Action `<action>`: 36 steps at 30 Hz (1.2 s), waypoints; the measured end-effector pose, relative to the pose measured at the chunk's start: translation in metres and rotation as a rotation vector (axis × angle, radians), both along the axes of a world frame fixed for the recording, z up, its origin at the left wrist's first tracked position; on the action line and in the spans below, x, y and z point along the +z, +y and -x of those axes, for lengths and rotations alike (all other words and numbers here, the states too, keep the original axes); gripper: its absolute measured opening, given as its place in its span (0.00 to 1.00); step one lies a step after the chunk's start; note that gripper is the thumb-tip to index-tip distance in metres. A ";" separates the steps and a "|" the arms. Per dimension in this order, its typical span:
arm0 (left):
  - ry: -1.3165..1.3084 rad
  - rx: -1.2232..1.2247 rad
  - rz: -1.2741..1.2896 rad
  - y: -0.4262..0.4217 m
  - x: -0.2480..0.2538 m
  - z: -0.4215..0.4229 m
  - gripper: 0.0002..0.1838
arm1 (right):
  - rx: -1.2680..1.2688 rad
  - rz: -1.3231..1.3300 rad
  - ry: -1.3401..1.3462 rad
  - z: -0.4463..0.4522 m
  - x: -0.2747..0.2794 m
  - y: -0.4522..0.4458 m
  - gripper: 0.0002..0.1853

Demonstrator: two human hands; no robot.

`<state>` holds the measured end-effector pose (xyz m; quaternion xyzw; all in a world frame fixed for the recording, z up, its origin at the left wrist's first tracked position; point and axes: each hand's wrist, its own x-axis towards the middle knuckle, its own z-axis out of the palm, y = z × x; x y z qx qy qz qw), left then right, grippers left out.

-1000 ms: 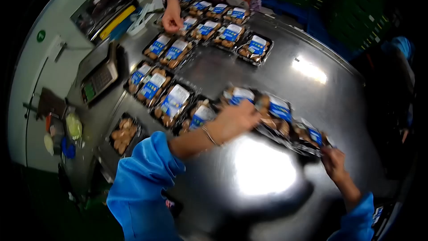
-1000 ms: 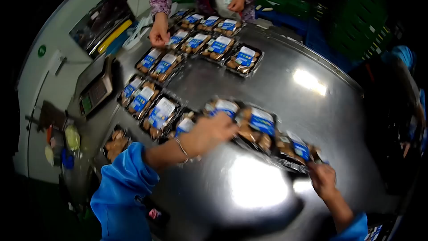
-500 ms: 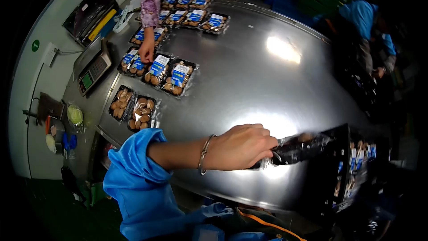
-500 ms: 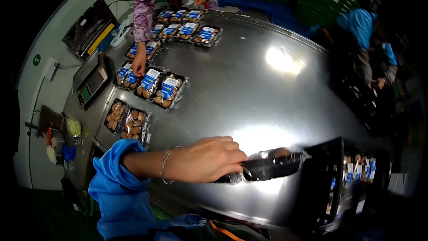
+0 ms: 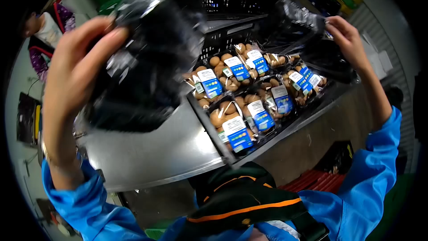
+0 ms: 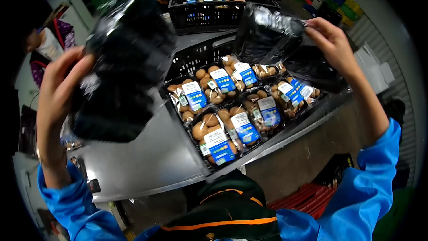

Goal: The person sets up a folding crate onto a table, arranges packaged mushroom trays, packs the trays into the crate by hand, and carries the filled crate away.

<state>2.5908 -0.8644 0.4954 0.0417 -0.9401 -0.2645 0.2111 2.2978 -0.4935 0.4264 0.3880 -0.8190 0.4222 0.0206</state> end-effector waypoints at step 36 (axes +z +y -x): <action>-0.386 0.396 0.372 0.169 -0.239 0.098 0.23 | 0.868 -0.062 0.231 0.012 -0.182 -0.064 0.28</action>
